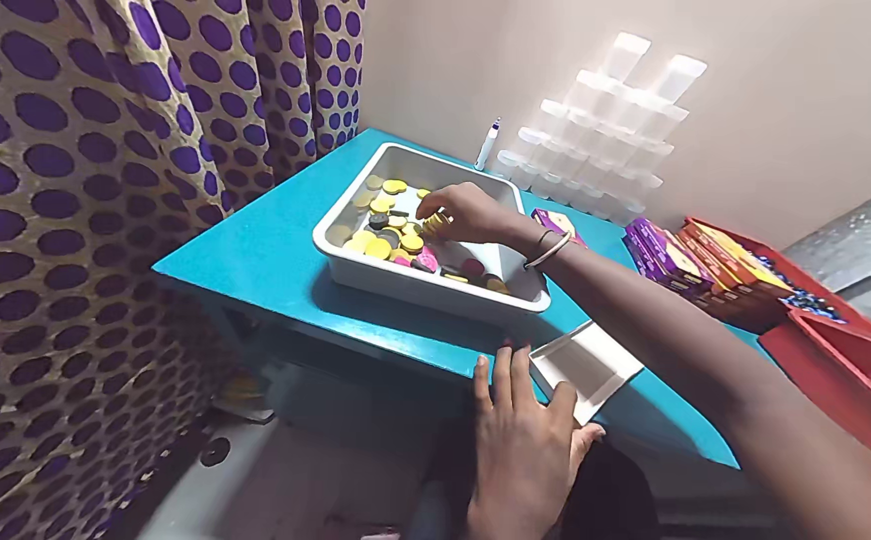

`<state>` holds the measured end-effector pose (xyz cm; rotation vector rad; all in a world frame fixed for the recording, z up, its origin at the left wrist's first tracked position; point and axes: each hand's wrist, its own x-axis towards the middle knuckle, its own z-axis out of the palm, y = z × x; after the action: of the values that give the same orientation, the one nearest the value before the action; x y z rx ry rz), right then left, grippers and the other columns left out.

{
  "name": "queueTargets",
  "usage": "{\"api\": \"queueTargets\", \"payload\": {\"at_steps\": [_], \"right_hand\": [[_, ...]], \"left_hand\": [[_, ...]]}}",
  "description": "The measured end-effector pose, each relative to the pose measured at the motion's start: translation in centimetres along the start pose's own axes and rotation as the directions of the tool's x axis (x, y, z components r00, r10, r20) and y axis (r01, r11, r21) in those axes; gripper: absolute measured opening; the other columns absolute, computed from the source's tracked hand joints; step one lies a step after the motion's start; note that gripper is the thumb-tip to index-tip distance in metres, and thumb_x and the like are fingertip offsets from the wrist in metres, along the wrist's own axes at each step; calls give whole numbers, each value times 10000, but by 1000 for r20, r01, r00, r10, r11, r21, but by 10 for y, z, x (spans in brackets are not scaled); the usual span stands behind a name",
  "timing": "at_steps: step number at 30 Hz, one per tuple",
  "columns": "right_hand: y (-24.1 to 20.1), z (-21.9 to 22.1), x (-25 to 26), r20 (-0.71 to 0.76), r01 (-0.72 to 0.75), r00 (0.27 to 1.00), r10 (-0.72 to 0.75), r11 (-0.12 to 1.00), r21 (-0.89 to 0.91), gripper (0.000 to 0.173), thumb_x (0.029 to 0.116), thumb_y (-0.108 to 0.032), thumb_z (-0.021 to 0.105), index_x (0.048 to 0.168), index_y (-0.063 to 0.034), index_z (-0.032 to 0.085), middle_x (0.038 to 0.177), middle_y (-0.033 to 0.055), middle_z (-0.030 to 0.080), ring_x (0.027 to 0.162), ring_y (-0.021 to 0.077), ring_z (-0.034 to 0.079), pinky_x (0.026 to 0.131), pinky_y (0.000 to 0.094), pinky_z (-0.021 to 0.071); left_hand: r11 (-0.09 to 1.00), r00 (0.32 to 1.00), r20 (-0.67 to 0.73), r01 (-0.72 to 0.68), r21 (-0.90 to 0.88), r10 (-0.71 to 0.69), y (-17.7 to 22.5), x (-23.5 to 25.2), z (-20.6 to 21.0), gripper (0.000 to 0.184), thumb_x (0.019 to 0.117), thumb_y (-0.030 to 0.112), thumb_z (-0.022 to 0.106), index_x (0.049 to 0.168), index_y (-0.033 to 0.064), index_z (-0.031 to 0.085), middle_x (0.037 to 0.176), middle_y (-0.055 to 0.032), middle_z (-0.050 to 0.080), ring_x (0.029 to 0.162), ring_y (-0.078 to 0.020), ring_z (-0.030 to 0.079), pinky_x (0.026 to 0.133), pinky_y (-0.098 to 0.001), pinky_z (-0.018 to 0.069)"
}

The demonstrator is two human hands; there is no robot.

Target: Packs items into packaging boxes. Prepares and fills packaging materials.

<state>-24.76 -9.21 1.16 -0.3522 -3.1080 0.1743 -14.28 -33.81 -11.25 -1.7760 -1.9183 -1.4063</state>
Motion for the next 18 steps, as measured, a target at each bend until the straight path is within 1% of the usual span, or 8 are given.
{"api": "queueTargets", "payload": {"at_steps": [4,7,9,10,12,15,16,18], "right_hand": [[-6,-8,8,-17,-15,1000,15,1000,-14,330,887,-8,720,1207,-81,754,1107,185,733,1026,342,702,927,549,529],[-4,-10,15,11,86,996,-87,996,29,284,871,-16,737,1146,-75,774,1068,159,747,976,306,716,886,524,552],[-5,-7,19,64,156,985,-157,987,25,234,875,-31,738,1102,-64,783,1074,155,753,984,309,716,884,541,542],[-6,-6,21,96,182,979,-182,983,4,220,888,-32,718,1095,-63,785,1075,153,754,987,315,715,883,551,540],[-6,-1,26,112,232,967,-227,972,-28,216,914,-41,681,1102,-72,783,1086,141,756,1009,311,719,899,549,542],[-6,1,31,130,266,958,-257,962,-58,250,923,-51,676,1154,-82,766,1110,137,750,1024,315,713,919,549,537],[-7,-1,32,149,266,956,-253,961,-70,247,922,-66,680,1154,-80,765,1105,140,751,1019,320,714,911,555,536],[-8,-6,34,190,271,949,-251,959,-88,200,922,-118,712,1105,-68,774,1037,132,756,955,307,716,857,547,540]], "left_hand": [[1000,999,-36,3,-9,-4,-3,0,5,344,859,613,629,947,315,777,1277,-160,688,1255,-384,611,1088,-639,361],[1000,999,-34,-4,-12,3,-4,2,5,312,864,609,624,937,346,776,1294,-155,681,1259,-379,605,1087,-633,351],[1000,999,-36,-3,-17,3,-5,1,4,310,870,611,617,929,350,775,1295,-147,684,1257,-376,607,1089,-625,353],[1000,999,-35,-3,-18,2,-6,2,4,314,874,617,612,933,354,775,1294,-141,686,1259,-371,607,1093,-623,351],[1000,999,-34,-5,-19,4,-7,1,4,325,875,626,603,946,361,778,1292,-138,688,1260,-362,608,1094,-620,349],[1000,999,-32,-8,-21,7,-8,1,3,338,889,633,585,949,359,775,1290,-137,685,1269,-355,600,1098,-611,345],[1000,999,-36,-9,-23,8,-8,1,3,338,887,632,588,942,355,774,1286,-140,686,1270,-354,599,1097,-612,344],[1000,999,-43,-10,-17,9,-9,1,3,333,886,627,594,936,351,773,1282,-142,687,1272,-351,597,1098,-606,343]]}}
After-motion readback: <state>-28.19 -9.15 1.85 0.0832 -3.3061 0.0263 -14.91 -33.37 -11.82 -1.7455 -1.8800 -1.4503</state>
